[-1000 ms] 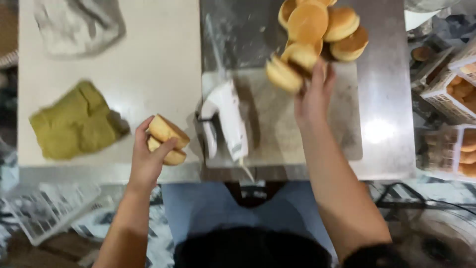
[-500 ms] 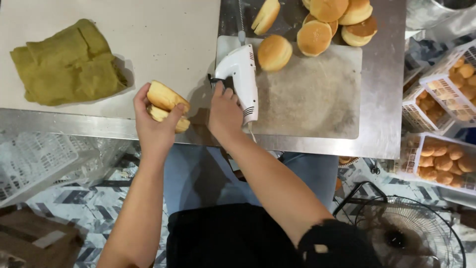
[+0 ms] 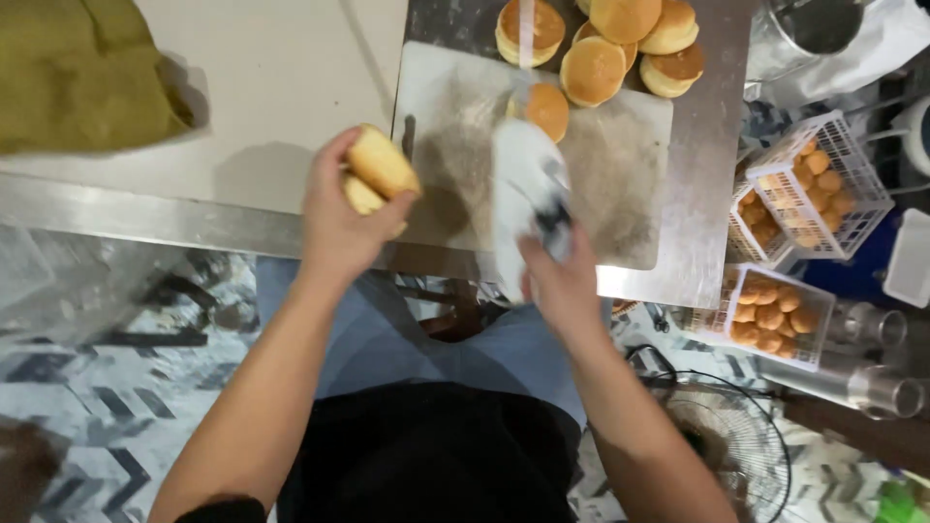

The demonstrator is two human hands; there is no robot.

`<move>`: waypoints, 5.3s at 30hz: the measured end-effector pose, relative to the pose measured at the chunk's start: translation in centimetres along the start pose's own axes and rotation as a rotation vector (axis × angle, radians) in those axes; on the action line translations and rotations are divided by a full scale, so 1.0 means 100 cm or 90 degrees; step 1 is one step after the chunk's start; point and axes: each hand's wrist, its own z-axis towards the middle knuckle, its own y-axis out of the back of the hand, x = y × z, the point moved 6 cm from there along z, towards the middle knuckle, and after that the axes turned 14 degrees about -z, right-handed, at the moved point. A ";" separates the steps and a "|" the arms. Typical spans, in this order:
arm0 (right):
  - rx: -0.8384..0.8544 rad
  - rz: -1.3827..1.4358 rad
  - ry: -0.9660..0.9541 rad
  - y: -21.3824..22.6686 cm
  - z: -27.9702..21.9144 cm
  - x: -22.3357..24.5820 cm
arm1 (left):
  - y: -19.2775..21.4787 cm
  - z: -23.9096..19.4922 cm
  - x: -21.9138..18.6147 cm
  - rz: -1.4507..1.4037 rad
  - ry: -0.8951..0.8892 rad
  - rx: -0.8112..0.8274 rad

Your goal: Slicing burger buns in half using an electric knife on a cutting board in a kitchen setting.

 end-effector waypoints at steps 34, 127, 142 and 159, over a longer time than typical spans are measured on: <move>0.120 -0.457 -0.138 0.072 -0.133 -0.048 | -0.101 0.010 0.041 0.163 -0.148 0.226; 0.159 -0.423 -0.040 0.061 -0.137 -0.044 | -0.055 -0.008 0.050 -0.023 -0.037 0.157; 0.175 -0.447 -0.060 0.052 -0.136 -0.041 | -0.056 -0.014 0.056 -0.039 -0.022 0.161; 0.187 -0.504 -0.062 0.044 -0.129 -0.031 | -0.056 -0.016 0.051 -0.017 -0.032 0.133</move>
